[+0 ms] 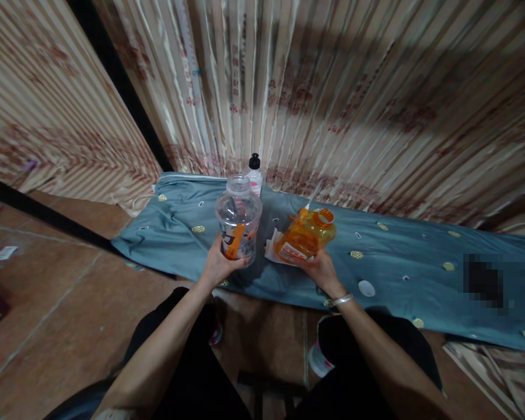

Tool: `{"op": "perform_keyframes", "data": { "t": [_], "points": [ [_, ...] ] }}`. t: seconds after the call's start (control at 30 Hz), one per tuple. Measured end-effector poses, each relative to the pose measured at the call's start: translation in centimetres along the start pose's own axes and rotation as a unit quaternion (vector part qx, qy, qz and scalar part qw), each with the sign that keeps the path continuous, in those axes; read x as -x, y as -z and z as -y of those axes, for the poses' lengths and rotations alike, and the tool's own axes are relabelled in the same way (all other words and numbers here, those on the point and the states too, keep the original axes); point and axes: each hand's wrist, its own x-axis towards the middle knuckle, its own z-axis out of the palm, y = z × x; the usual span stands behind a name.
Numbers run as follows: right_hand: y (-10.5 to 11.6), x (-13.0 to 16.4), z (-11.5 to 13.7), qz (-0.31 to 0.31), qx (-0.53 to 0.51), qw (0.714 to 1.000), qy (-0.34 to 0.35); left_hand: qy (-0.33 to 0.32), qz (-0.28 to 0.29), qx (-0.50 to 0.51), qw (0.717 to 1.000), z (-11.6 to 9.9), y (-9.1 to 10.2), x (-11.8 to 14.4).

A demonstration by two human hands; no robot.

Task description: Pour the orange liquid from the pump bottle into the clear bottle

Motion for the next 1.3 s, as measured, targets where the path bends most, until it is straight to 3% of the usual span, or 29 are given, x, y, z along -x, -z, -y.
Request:
{"op": "perform_keyframes", "data": {
  "t": [0.37,0.6,0.7,0.77,0.83,0.97,1.07,1.17,1.3],
  "points": [
    [1.2,1.4,0.9,-0.020,0.062,0.997,-0.046,-0.001,0.015,0.002,1.000,-0.2,0.0,0.6],
    [6.5,3.6,3.6,-0.015,0.226,0.974,0.002,-0.011,0.032,-0.006,0.999,-0.3,0.7,1.8],
    [7.6,6.2,5.9,0.035,0.193,0.980,-0.016,-0.009,0.040,-0.005,0.999,-0.4,1.0,2.3],
    [6.3,7.9,7.8,0.098,0.104,0.990,0.012,-0.009,0.047,-0.001,0.999,-0.6,1.0,2.7],
    [3.4,8.8,9.5,0.123,0.027,0.991,0.050,-0.009,0.059,0.009,0.998,-0.8,1.0,3.1],
    [-3.8,7.4,12.3,0.081,-0.040,0.992,0.089,-0.013,0.080,0.033,0.996,-0.9,0.8,3.6],
    [-7.6,5.3,13.8,0.048,-0.105,0.989,0.089,-0.019,0.084,0.045,0.995,-1.0,1.0,3.9],
    [-9.3,4.1,14.8,0.021,-0.163,0.984,0.070,-0.021,0.086,0.053,0.995,-1.1,1.4,4.1],
    [-9.7,3.9,16.1,0.012,-0.191,0.980,0.054,-0.010,0.100,0.092,0.991,-1.2,2.3,4.0]
  ]
}}
